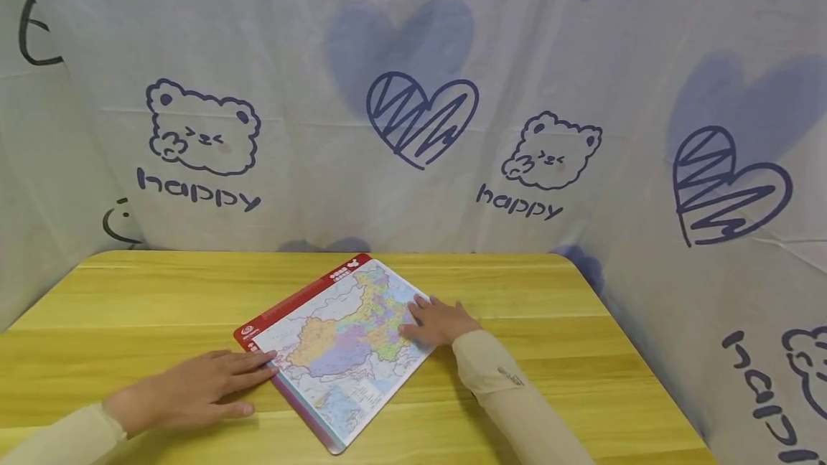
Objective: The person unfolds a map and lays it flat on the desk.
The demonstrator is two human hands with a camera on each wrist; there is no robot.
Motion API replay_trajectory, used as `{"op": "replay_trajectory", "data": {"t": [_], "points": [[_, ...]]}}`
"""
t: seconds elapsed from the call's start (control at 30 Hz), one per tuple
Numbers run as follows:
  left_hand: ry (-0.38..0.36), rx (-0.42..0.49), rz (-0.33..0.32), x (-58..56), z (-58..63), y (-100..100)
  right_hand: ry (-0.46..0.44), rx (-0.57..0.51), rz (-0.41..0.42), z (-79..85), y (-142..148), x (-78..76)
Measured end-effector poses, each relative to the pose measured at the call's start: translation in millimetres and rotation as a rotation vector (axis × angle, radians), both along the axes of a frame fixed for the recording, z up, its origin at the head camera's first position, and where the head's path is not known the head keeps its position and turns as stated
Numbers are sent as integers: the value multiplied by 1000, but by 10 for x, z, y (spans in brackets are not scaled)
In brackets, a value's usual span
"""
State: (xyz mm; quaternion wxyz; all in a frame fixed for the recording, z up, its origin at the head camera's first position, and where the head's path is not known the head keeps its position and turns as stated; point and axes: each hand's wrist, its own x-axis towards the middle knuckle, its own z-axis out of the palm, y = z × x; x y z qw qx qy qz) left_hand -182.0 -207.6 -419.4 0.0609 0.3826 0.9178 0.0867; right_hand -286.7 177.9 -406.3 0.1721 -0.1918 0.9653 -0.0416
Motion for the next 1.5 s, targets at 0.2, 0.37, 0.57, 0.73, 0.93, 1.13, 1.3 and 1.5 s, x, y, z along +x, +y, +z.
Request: {"op": "replay_trajectory", "data": {"t": [0.2, 0.37, 0.57, 0.73, 0.93, 1.13, 1.3, 1.5], "points": [[14, 13, -7, 43, -27, 53, 33, 41, -9, -21, -42, -48], [2, 29, 27, 34, -41, 135, 76, 95, -24, -58, -110, -42], [58, 67, -9, -82, -13, 296, 294, 203, -48, -90, -186, 173], [124, 71, -42, -321, 18, 488, 380, 253, -47, 3, -352, 493], [142, 22, 13, -703, 0, 693, 326, 163, -28, 62, -521, 726], [22, -22, 154, -970, 54, 786, 181, 109, -63, 67, -546, 764], [-23, -26, 196, -1057, 78, 786, 165, 137, -33, 69, -538, 780], [-74, -45, 230, -1081, 103, 715, 177, 123, 19, 68, -467, 767]]}}
